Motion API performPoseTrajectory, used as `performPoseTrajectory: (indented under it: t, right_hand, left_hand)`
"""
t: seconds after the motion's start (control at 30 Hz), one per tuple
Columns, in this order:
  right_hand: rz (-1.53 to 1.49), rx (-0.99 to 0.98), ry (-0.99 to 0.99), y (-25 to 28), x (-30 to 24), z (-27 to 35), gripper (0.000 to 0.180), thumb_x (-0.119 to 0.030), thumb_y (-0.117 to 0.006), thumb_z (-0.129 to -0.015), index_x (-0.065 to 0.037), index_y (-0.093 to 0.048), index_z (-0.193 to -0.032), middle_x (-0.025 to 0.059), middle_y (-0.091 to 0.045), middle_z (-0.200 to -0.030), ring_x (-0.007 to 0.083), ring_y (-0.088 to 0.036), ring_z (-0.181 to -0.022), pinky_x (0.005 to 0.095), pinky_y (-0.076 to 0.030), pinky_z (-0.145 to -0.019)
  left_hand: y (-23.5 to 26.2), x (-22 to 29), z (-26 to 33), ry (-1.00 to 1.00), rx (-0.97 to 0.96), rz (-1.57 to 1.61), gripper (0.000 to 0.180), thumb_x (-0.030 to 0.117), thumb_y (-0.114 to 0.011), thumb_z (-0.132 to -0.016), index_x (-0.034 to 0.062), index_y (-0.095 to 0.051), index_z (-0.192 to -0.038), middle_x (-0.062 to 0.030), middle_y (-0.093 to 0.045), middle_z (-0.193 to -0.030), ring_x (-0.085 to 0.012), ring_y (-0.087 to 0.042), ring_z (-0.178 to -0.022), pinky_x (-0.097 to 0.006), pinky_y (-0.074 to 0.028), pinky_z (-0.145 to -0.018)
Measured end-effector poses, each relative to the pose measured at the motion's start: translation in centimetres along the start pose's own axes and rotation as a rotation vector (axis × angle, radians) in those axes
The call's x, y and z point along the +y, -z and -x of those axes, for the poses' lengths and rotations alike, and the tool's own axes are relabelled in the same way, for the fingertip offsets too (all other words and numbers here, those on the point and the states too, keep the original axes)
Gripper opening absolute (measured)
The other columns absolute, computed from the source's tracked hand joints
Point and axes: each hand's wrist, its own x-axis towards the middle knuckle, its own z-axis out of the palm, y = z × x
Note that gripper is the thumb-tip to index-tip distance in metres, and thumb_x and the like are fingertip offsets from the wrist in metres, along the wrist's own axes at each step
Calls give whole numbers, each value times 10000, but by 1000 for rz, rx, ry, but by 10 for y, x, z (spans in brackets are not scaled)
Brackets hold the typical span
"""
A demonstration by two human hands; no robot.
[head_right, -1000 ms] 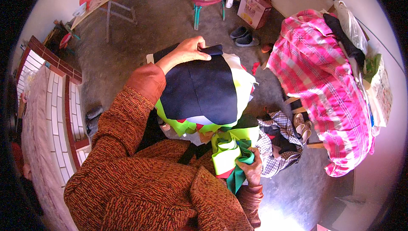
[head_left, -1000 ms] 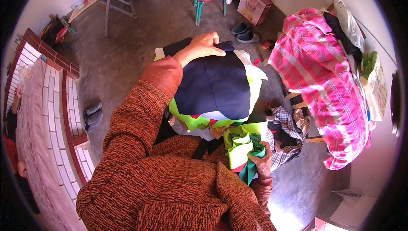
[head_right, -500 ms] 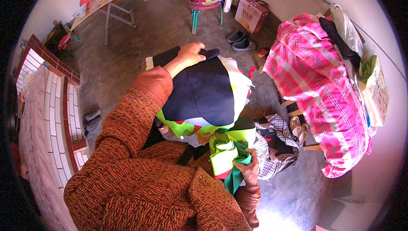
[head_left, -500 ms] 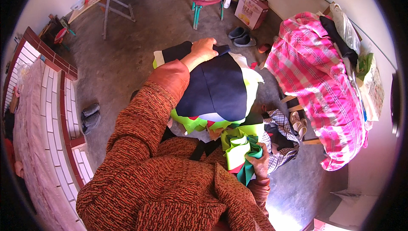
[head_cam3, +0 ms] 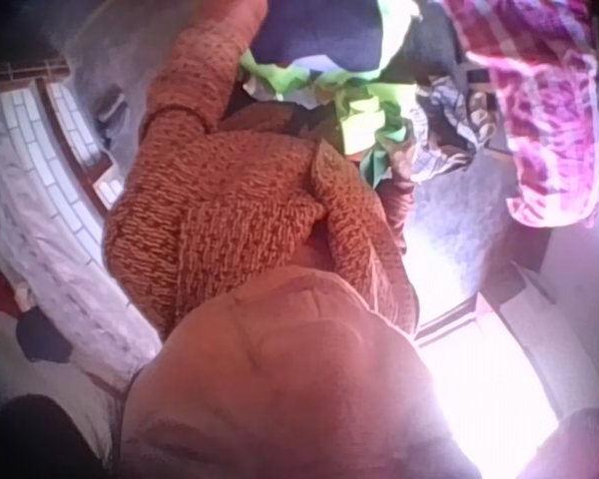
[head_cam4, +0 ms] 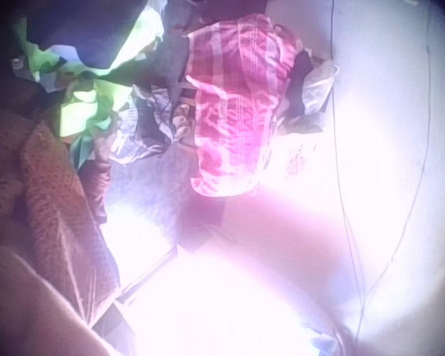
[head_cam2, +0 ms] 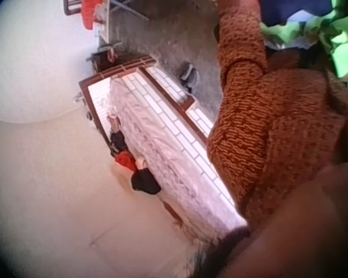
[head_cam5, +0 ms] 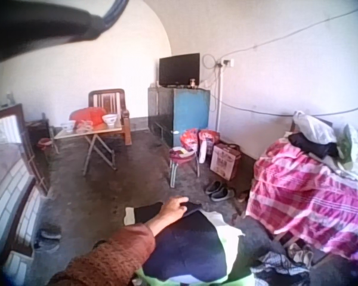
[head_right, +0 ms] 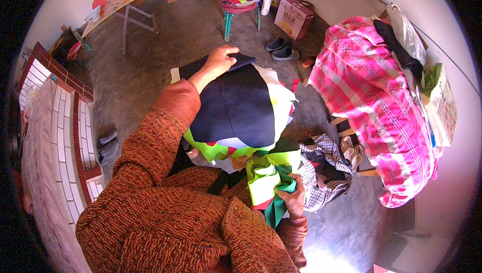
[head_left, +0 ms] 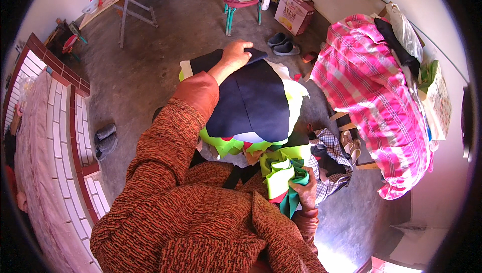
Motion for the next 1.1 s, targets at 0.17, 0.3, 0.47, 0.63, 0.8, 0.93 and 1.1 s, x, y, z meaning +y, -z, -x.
performPoseTrajectory:
  t: [0.17,0.3,0.47,0.63,0.8,0.93,1.1]
  right_hand:
    - [-84,-14,-12,-1,-6,0,527,-6,-776,-636,-49,-515,-1092,43,-618,-972,130,-554,-871,272,-466,-811]
    - [-45,2,-17,-2,-7,1,555,-23,-783,-644,-24,-506,-1125,55,-619,-986,133,-559,-875,273,-471,-810]
    - [-157,-16,-94,-2,-14,1,548,-47,-766,-663,4,-512,-1147,66,-635,-970,135,-575,-861,277,-476,-801]
    - [-92,-7,-11,-2,-17,-1,400,-64,-732,-705,-20,-581,-1073,27,-631,-914,115,-569,-793,250,-471,-738]
    - [-288,13,-65,-4,-17,4,410,-20,-723,-713,-28,-575,-1095,19,-630,-959,112,-576,-837,243,-472,-771]
    - [-362,32,-34,-4,-11,3,319,-63,-694,-770,-22,-593,-1069,20,-629,-950,109,-571,-832,248,-463,-769]
    - [-366,96,-10,-4,-10,4,321,-233,-681,-837,-12,-606,-1058,16,-631,-932,102,-558,-835,239,-447,-772]
  left_hand:
    - [34,-7,-2,5,180,-130,385,58,-645,-768,29,-617,-1151,-133,-620,-1115,-235,-627,-881,-324,-474,-819]
    - [54,-20,7,14,225,-223,474,168,-675,-732,37,-583,-1178,-179,-537,-1245,-320,-508,-1169,-371,-403,-993]
    - [60,9,49,-181,340,-255,499,145,-721,-761,71,-550,-1223,-158,-509,-1289,-293,-471,-1211,-367,-352,-1035]
    - [34,94,145,-323,232,142,326,33,-682,-755,12,-604,-1071,-147,-611,-1100,-256,-589,-1050,-321,-446,-922]
    - [-12,137,220,-354,-106,461,270,27,-687,-783,21,-613,-1042,-84,-620,-1033,-138,-584,-940,-278,-465,-833]
    - [-35,144,253,-291,-415,429,367,138,-747,-761,9,-569,-1055,-104,-603,-1022,-195,-585,-923,-316,-470,-817]
    - [-51,137,264,-383,-417,282,483,243,-765,-736,17,-540,-1100,-153,-595,-1043,-307,-578,-984,-379,-448,-859]
